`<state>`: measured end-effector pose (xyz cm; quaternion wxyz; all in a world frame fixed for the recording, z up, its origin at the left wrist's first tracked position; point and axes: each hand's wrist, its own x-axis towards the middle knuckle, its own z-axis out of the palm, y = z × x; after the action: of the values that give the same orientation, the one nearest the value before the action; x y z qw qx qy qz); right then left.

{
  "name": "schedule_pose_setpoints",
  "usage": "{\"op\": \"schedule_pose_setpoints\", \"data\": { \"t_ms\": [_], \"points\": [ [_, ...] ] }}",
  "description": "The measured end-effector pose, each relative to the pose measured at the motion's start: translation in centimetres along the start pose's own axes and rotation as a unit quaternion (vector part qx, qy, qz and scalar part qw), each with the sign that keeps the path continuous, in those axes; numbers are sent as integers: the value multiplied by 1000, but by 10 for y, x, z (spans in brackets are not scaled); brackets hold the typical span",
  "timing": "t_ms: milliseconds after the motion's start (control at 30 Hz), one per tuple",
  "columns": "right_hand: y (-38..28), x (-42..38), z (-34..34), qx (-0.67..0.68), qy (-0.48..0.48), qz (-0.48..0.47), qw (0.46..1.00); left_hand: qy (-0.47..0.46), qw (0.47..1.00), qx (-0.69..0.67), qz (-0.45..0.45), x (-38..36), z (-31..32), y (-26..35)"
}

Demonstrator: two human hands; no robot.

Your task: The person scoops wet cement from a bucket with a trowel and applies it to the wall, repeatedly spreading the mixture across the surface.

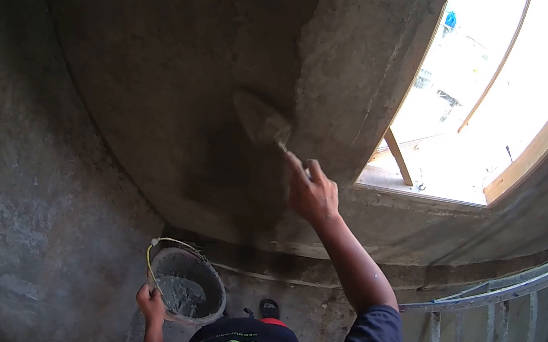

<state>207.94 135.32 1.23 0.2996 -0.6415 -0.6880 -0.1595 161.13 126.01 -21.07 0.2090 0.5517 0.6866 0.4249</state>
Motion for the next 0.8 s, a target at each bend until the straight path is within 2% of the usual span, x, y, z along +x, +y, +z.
{"op": "schedule_pose_setpoints", "data": {
  "t_ms": [67, 200, 233, 333, 400, 433, 467, 500, 600, 700, 800],
  "points": [
    [1, 14, -8, -10, 134, 19, 991, 2, 1000, 15, 19, 0, 1, 3],
    [6, 34, 6, -43, 183, 34, 981, -26, 1000, 3, 5, -2, 3, -3],
    [8, 31, 18, -55, 150, 62, 985, -27, 1000, 5, 6, -2, 4, -3],
    [18, -2, 77, -78, 148, 79, 983, -25, 1000, 12, -9, -1, 4, 11],
    [23, -48, 117, -78, 85, 88, 989, -23, 999, 22, -24, -2, 0, 10],
    [20, -69, 125, -77, 84, 89, 989, -16, 1000, 15, -10, -2, 2, 3],
    [15, -91, 129, -50, 31, 98, 993, -12, 1000, 8, 4, -1, 2, -1],
    [9, -98, 123, -23, -22, 105, 994, -15, 1000, 10, 3, -2, 0, -2],
    [10, -98, 90, 4, 5, 67, 998, -20, 1000, 20, -7, -4, -2, -2],
    [20, -20, 32, 11, 177, -37, 983, -9, 1000, -1, 16, -3, 3, 1],
    [22, 63, -43, 14, 227, -56, 972, -30, 999, 16, 9, -3, 2, 8]
  ]
}}
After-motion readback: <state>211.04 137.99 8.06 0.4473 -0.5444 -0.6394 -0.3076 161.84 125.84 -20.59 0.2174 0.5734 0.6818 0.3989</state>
